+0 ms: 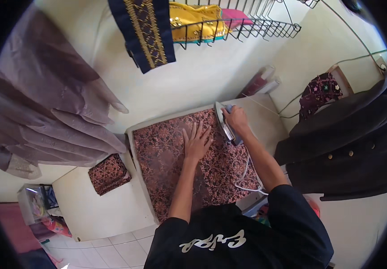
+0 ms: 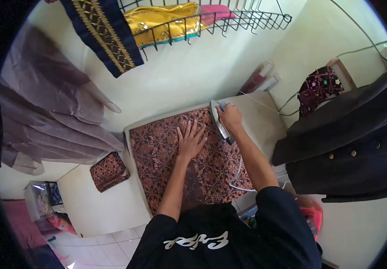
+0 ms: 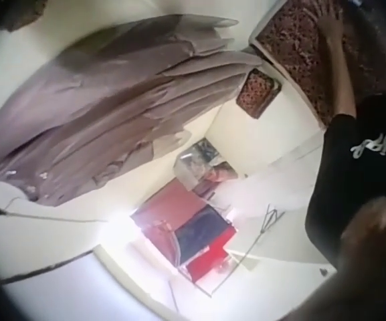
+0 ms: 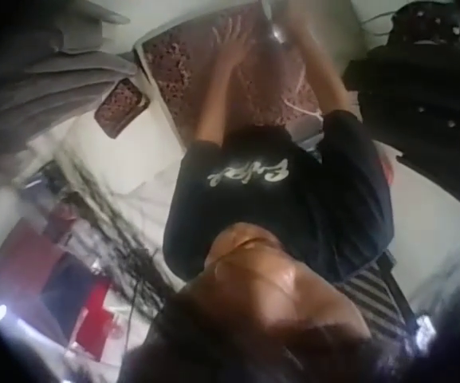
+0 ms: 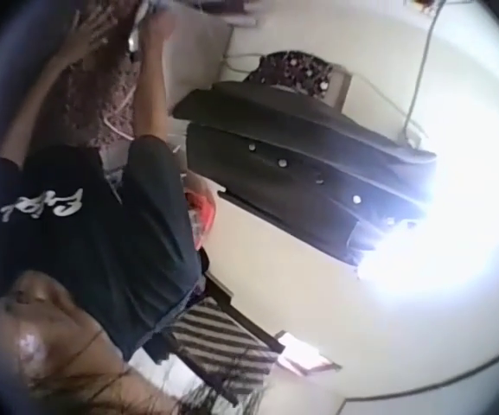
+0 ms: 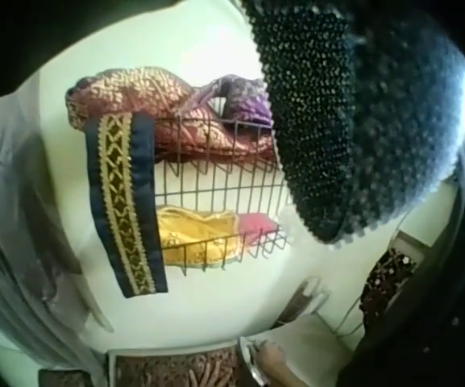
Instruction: Ironing a piece of patterned brown fabric on a table.
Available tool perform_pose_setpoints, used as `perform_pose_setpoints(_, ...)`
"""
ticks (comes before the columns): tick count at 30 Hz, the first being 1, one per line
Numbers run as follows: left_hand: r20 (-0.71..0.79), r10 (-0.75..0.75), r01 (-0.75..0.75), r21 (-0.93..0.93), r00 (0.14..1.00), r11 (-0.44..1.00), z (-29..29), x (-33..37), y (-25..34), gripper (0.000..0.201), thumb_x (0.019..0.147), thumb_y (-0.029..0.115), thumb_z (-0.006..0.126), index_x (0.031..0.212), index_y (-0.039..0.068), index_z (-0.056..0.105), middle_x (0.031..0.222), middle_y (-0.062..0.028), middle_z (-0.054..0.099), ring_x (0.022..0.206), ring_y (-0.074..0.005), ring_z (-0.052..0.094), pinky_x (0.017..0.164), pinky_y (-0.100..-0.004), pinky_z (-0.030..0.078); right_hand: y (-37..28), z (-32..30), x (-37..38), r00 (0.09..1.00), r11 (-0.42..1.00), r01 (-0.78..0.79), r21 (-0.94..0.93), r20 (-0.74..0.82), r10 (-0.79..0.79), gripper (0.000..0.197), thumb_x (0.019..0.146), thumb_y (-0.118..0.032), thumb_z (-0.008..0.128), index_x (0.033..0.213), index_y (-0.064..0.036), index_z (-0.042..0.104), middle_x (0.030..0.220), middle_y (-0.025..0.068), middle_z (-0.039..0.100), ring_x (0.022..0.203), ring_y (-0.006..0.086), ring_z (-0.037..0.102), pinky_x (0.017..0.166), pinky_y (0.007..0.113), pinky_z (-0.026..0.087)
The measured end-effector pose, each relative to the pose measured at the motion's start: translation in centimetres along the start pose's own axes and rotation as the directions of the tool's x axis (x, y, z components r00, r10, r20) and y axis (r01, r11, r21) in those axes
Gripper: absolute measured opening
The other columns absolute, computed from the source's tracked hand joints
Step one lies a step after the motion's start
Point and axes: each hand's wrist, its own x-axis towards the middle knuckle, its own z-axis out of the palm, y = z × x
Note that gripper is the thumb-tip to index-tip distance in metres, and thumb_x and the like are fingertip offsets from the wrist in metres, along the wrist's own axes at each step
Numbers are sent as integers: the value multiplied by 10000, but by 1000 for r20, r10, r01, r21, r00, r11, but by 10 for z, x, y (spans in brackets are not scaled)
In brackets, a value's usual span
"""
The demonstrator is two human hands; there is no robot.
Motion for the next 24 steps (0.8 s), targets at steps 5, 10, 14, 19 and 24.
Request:
perform_pose_setpoints(5,66,-22,25,-48,998,999,-22,-21,-34,611,944,633,442,1494,374,376,1637,-61,134,1508,-256,110,1204,-504,59,3,0,-21,977,984,179,5,116,-178,607,865,-565,610,1005,21,678,887,289,670,842,450,667,790,506,542)
perform_pose_setpoints(10,12,-88,88,16,996,996,-38,-38,-57,631,927,633,466,1490,358,389,1612,-79,225,1490,-274,186,1195,-519,111,9,-11,-23,886,915,403,29,238,-397,533,810,-545,651,941,-31,702,760,237,681,746,398,680,768,502,546)
perform_pose_setpoints(14,46,-90,90,-1,995,996,-38,-39,-64,690,907,655,480,1504,326,372,1613,-86,220,1488,-292,184,1195,-520,110,-4,-20,-13,847,889,450,-87,355,-395,555,823,-585,623,947,-52,716,877,241,692,853,395,683,799,474,546)
perform_pose_setpoints(19,153,-110,117,-40,982,992,-51,-53,-91,764,896,671,507,1535,304,305,1637,-75,120,1508,-267,96,1209,-486,76,-13,-16,-25,726,785,619,-29,402,-558,597,808,-637,588,864,-55,708,768,234,682,734,398,683,744,485,552)
perform_pose_setpoints(24,131,-189,179,81,973,980,-75,-78,-113,835,859,702,531,1535,263,314,1632,-97,132,1504,-297,107,1207,-496,89,-49,2,-24,672,726,687,-32,408,-618,619,815,-655,558,881,-62,720,769,206,693,746,391,693,746,481,559)
